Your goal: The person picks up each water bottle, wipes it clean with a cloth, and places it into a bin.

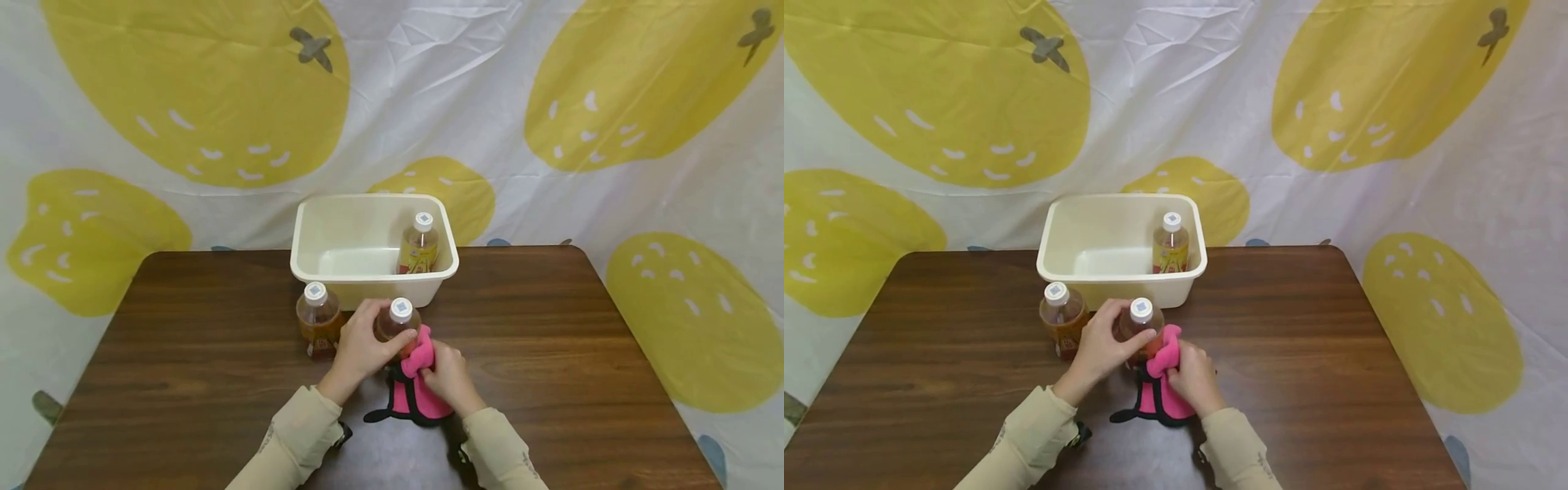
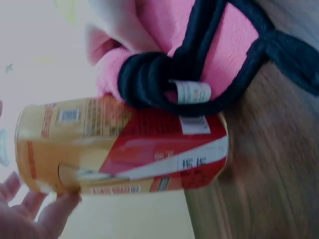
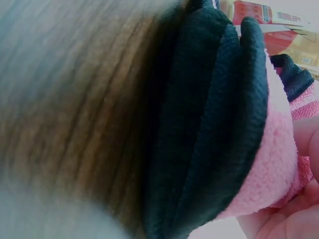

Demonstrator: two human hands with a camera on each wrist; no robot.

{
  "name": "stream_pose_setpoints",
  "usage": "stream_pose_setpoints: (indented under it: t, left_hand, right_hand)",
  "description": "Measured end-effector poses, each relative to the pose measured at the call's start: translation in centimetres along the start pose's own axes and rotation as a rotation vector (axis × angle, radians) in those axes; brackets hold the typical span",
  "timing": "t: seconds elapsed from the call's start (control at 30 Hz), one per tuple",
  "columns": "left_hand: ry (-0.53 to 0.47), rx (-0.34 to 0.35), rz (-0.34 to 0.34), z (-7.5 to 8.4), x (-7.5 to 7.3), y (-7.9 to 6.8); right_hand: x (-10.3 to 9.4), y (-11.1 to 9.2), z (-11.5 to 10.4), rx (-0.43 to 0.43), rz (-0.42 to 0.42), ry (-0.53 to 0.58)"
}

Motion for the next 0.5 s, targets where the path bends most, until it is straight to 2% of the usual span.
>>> stream_pose_setpoints:
  t: [0.13,0.23,0.37,0.5]
  left_hand:
    - [0.062,0.015,0.089,0.3,0.3,-0.2]
    - [0.045,0.027,0.114,0.3,0.4,-0.2]
    - [-0.016,0.020,0.071,0.3,0.3,-0.1]
    - [-0.026,0.010,0.040,0.4,0.1,0.0]
  right_hand:
    - [0.1,-0.1,-0.1,0.021,-0.003,0.009]
    - [0.1,-0.1,-0.2,0.026,-0.010,0.023]
    - [-0.3,-0.4,-0.2,0.015,-0.009,0.037]
    - [-1.5,-0.6,-0.5,0.010,0.009,0.067]
Point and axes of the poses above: each hand's wrist, its own y-axis towards the middle knuckle, its own x-axis out of the palm, z = x × y, the point moved 3 cm from there along y, towards the middle knuckle, and after that the axes turned 8 degrees about -x, right-handed, at the moved point
